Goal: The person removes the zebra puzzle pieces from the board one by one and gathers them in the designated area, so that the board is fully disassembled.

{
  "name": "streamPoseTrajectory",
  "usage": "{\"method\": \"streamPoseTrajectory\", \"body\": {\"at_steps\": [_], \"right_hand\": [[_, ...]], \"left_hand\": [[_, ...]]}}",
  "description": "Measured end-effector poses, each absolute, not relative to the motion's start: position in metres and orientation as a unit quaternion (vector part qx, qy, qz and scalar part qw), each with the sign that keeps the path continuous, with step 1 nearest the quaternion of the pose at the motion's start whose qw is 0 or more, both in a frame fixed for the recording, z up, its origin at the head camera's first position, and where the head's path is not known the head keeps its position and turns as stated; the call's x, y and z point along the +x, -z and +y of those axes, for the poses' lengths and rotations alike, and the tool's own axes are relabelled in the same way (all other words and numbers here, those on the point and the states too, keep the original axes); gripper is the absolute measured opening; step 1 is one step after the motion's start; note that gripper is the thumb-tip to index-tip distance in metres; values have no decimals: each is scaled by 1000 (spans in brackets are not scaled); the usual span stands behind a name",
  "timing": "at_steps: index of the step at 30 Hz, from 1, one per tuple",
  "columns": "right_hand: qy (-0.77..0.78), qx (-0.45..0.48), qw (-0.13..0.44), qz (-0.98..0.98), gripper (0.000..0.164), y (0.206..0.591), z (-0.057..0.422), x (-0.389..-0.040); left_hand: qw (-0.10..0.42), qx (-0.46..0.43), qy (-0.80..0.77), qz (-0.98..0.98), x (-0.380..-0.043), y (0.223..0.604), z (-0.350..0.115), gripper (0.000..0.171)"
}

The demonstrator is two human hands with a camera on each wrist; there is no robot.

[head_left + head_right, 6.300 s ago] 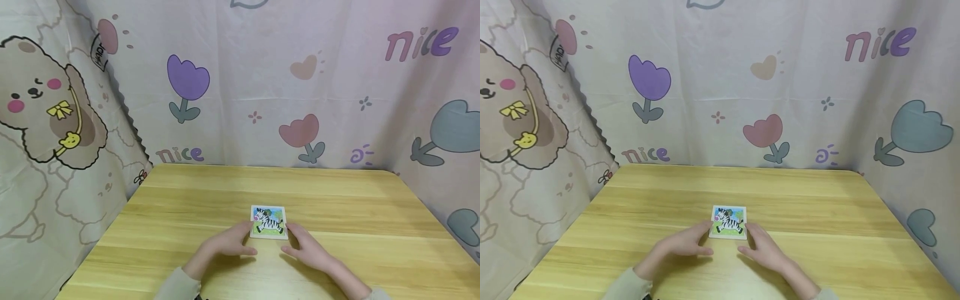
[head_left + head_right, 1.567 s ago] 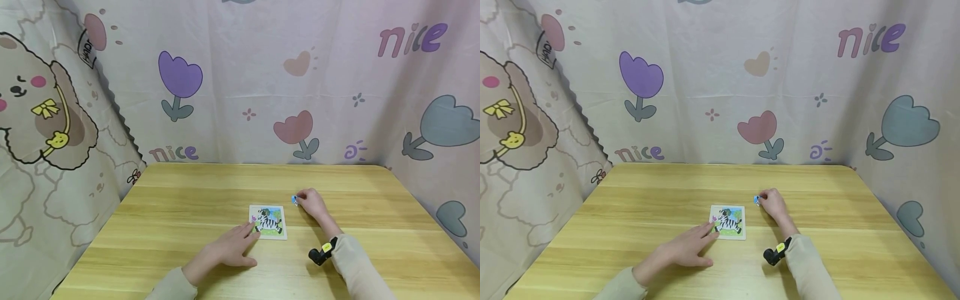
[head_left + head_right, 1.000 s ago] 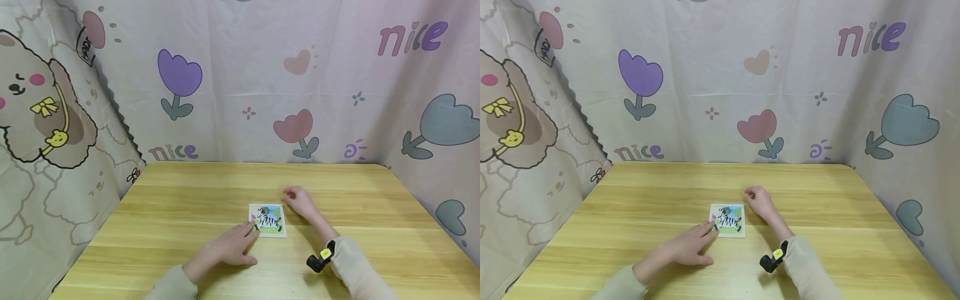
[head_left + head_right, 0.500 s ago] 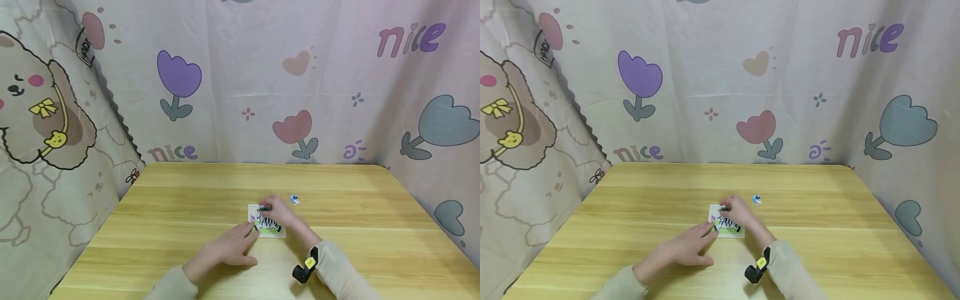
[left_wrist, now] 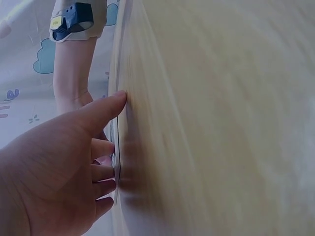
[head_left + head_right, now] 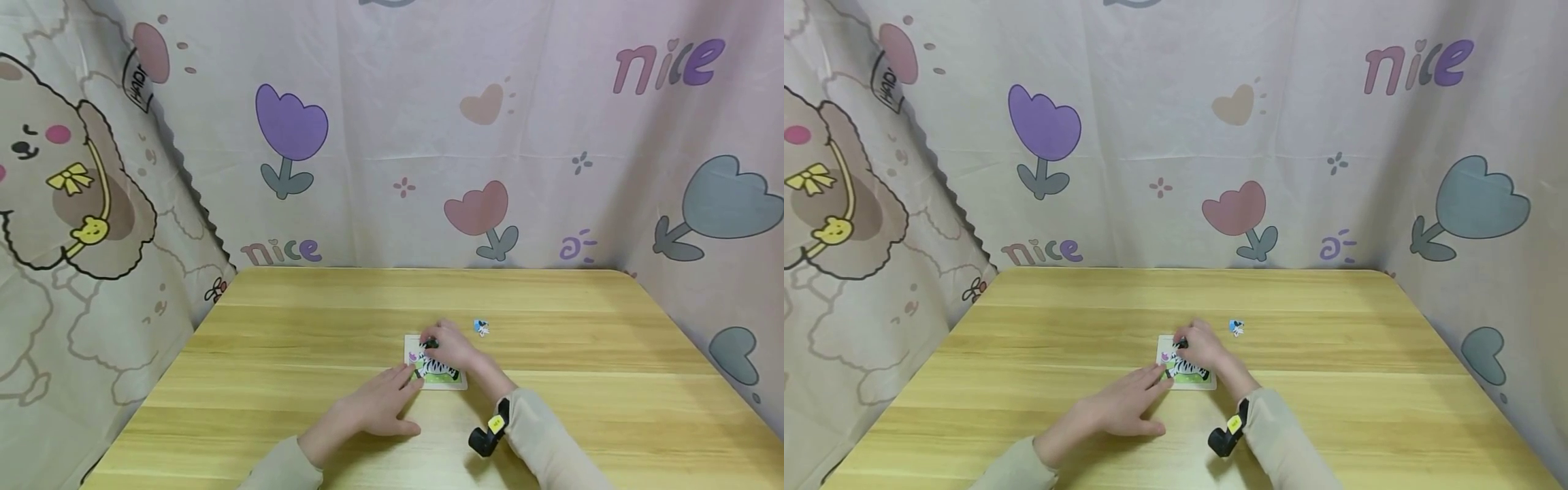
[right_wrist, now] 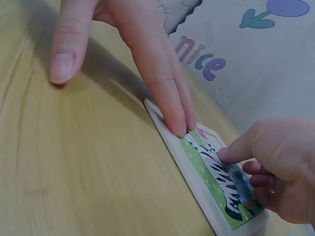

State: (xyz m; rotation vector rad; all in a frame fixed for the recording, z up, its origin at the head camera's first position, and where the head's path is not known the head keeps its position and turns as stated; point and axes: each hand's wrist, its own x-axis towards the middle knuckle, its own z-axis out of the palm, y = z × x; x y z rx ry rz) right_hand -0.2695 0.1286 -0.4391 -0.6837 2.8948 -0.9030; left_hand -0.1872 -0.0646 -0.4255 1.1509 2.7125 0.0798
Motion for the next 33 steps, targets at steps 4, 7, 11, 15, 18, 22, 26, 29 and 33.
{"method": "streamPoseTrajectory", "body": {"at_steps": [4,7,11,15,18,22,26,29,33], "right_hand": [[298,-209,24,931,16,439,128,-270],[311,-208,26,927,16,438,128,-270],[327,-207,29,922,17,438,129,-270],[343,-202,22,917,25,442,131,-271],[360,-197,11,912,30,445,132,-272],[383,-195,-2,903,25,447,133,-272],[409,-184,-5,894,22,450,134,-272],[419,-179,-7,890,19,452,135,-272],[419,-186,-13,889,17,453,136,-271]], "left_hand": [[97,389,-33,916,-187,426,-65,79],[95,389,-34,916,-188,426,-65,79],[97,389,-34,916,-188,426,-65,79],[101,387,-34,916,-188,427,-65,79],[102,388,-36,915,-188,428,-65,79],[100,388,-37,915,-189,428,-65,79],[99,387,-40,916,-189,427,-64,78],[99,386,-43,916,-189,426,-64,78],[96,390,-42,915,-190,425,-64,78]]}}
